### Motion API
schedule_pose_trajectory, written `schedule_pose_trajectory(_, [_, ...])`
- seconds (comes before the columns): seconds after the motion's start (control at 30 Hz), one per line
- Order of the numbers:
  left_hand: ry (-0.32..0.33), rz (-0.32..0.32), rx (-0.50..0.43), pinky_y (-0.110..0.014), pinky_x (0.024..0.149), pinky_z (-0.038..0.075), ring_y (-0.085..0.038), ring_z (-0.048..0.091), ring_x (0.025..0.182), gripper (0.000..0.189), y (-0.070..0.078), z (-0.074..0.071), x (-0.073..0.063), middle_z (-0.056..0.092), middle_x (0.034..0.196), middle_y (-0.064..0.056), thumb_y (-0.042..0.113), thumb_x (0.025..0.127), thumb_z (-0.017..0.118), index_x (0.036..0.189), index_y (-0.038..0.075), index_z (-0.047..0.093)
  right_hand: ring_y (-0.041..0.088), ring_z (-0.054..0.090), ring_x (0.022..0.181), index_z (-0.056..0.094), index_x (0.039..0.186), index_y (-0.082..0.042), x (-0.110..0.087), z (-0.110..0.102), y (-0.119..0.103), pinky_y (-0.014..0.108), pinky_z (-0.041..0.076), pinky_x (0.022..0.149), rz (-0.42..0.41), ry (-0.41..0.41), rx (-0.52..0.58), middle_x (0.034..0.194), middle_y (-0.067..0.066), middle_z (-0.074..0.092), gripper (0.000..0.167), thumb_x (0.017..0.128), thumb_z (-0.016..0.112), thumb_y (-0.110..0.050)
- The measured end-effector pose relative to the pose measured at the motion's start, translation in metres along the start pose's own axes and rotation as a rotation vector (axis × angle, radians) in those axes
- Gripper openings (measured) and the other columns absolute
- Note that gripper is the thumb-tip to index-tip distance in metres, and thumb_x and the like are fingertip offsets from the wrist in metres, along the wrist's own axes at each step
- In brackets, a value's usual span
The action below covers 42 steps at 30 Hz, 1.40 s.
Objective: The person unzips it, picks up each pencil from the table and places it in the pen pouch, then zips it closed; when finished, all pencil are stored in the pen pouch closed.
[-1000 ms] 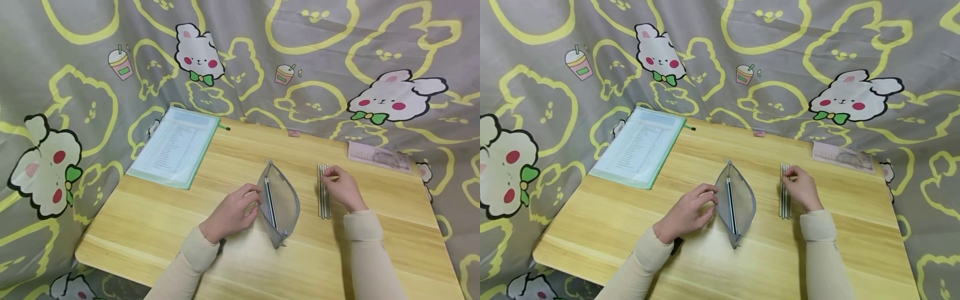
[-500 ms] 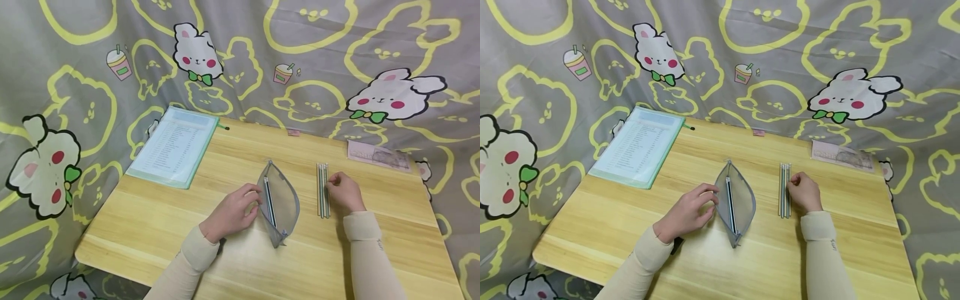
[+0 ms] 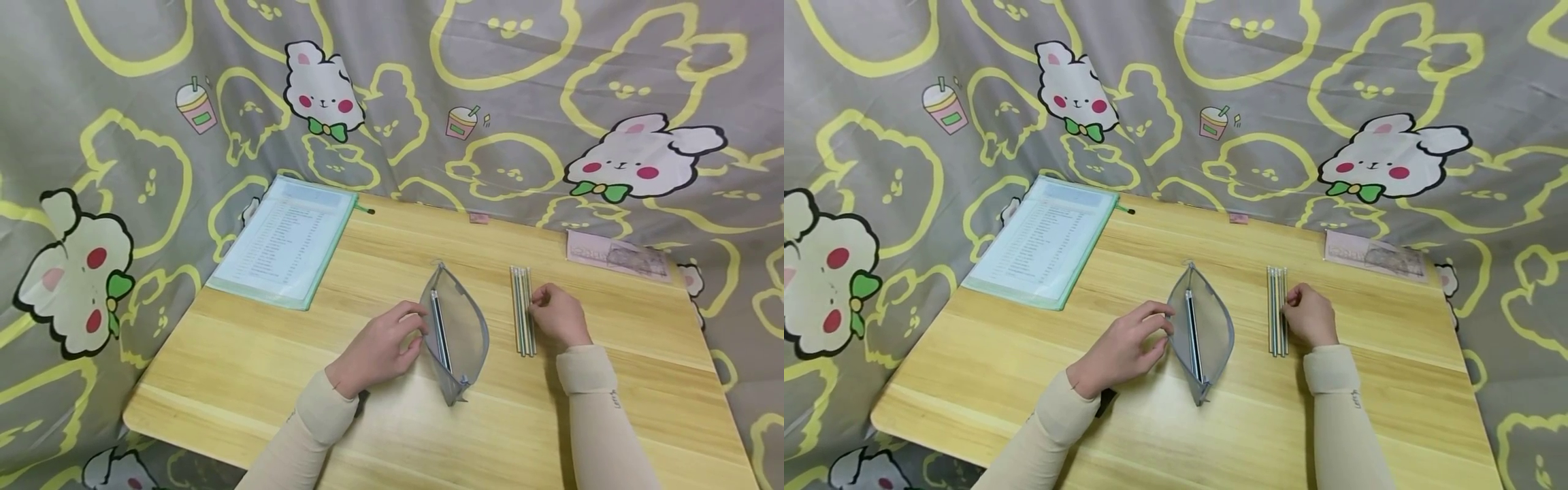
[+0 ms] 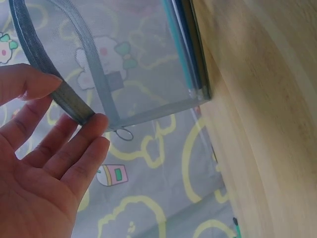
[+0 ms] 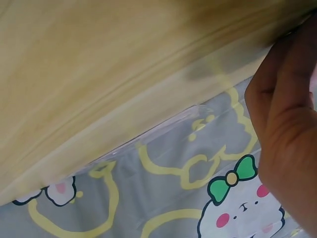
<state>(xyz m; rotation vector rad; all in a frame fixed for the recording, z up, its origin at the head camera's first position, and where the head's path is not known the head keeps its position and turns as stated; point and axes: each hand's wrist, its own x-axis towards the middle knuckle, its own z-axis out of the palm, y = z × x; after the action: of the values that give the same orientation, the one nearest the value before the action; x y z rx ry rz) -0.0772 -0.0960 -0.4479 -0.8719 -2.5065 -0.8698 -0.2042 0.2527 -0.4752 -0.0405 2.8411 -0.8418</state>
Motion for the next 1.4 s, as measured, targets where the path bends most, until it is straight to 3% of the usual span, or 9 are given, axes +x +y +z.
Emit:
schedule_pose_trajectory(0.3, [0.003,0.015,0.011,-0.025,0.074,0.058,-0.017,0.072,0.095,0.021,-0.001,0.001,-0.001,0.069,0.126,-0.012,-0.003,0.085,0.076,0.100,0.011,0.069,0.035,0.063,0.083,0.064,0.092,-0.005,-0.004,0.000,0.000,0.043,0.044,0.072,0.010,0.025,-0.134,0.087,0.013,0.069,0.023,0.087,0.076,-0.024])
schedule_pose_trajectory(0.63, [0.000,0.020,0.012,-0.028,0.085,0.061,-0.019,0.071,0.103,0.020,0.001,0.001,-0.001,0.069,0.121,-0.009,-0.002,0.085,0.076,0.100,0.010,0.070,0.031,0.064,0.083,0.065,0.097,-0.005,-0.013,-0.006,-0.005,0.042,0.047,0.074,-0.020,-0.026,-0.093,0.090,0.012,0.071,0.022,0.090,0.074,-0.025])
schedule_pose_trajectory(0.8, [0.003,0.021,0.023,-0.027,0.083,0.060,-0.017,0.070,0.099,0.020,0.000,0.002,-0.001,0.068,0.116,-0.006,-0.002,0.085,0.076,0.100,0.011,0.070,0.021,0.063,0.076,0.066,0.098,-0.007,-0.023,-0.014,-0.033,0.034,0.046,0.070,-0.079,-0.034,-0.015,0.086,0.006,0.069,0.016,0.088,0.071,-0.019])
schedule_pose_trajectory(1.1, [-0.006,0.012,0.017,-0.025,0.078,0.059,-0.015,0.070,0.094,0.020,0.000,0.002,0.000,0.067,0.118,-0.005,-0.001,0.086,0.076,0.101,0.010,0.069,0.014,0.065,0.071,0.065,0.098,-0.008,-0.062,-0.029,-0.101,0.028,0.053,0.060,-0.268,-0.159,0.080,0.084,0.004,0.071,0.013,0.086,0.071,-0.007])
schedule_pose_trajectory(1.4, [0.000,0.012,0.006,-0.025,0.079,0.059,-0.015,0.069,0.096,0.022,0.000,0.002,0.001,0.067,0.119,-0.005,-0.002,0.086,0.076,0.102,0.011,0.069,0.009,0.063,0.066,0.065,0.092,-0.015,-0.085,-0.022,-0.135,0.025,0.050,0.060,-0.404,-0.186,0.066,0.073,-0.007,0.065,0.015,0.082,0.070,-0.005])
